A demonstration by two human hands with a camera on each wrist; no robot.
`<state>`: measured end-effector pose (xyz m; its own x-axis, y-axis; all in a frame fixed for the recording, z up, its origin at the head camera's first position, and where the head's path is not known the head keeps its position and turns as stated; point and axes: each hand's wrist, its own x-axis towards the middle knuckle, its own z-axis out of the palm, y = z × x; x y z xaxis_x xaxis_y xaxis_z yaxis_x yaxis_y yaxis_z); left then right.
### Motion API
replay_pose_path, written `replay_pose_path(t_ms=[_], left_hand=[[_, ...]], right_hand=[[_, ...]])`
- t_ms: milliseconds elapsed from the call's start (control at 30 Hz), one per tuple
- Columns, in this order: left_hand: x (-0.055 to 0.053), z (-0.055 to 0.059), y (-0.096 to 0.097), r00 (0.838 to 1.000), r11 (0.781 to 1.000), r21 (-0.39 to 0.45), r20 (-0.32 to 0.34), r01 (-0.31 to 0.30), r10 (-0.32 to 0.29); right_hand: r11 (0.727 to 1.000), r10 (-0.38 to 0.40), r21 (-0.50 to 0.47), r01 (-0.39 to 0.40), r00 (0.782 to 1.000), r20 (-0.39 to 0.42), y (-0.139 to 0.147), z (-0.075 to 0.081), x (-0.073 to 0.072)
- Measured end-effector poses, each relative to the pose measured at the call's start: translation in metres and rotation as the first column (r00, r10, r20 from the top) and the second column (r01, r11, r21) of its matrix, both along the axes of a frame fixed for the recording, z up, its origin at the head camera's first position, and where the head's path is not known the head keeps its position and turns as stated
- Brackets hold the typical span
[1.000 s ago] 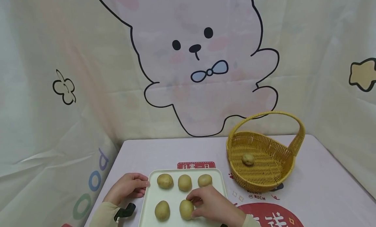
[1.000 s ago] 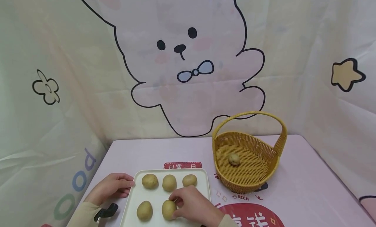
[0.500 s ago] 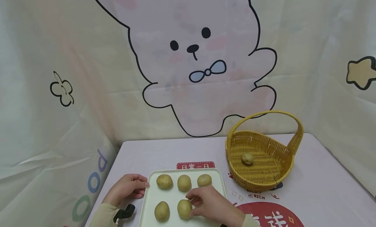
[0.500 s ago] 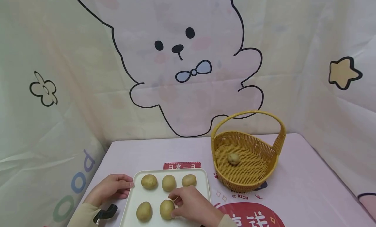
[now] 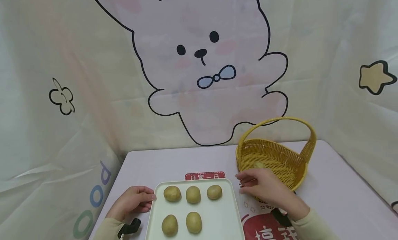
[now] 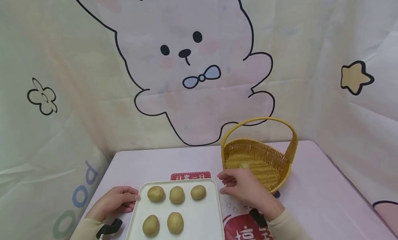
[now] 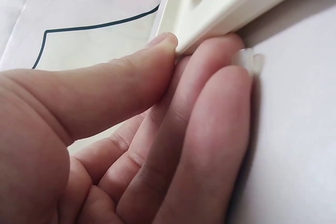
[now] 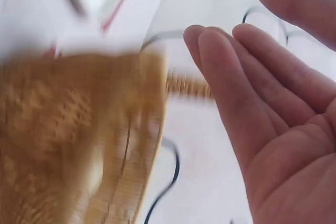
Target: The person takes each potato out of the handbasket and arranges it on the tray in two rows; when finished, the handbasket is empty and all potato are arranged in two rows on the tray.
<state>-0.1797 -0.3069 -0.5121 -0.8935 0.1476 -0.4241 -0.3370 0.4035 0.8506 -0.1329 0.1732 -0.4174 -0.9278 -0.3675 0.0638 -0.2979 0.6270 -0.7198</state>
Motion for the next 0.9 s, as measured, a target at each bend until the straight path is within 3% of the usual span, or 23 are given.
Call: replay_pose_path(t_ms=[167,333,600,900], left_hand=[[0.000,-0.001,-0.002,1.000,1.000,0.011,-0.007,0.014,-0.014],[-0.001,-0.003,-0.005,1.000,1.000,0.013,-0.010,0.016,-0.016],[-0.002,-0.005,-0.004,1.000,1.000,-0.015,-0.004,0.001,-0.001],[-0.003,-0.008,-0.005,1.000,1.000,0.013,-0.014,0.013,-0.013]], right_hand=[[0.991,-0.084,0.104,0.085,0.996,-0.009,0.043,0.014,-0.020],[0.983,-0.097,0.156,0.094,0.995,0.008,0.071,0.017,-0.047],[0.978,-0.121,0.184,0.095,0.983,0.136,0.091,0.003,-0.080],[0.974,-0.123,0.212,0.083,0.975,0.184,0.098,-0.010,-0.099]])
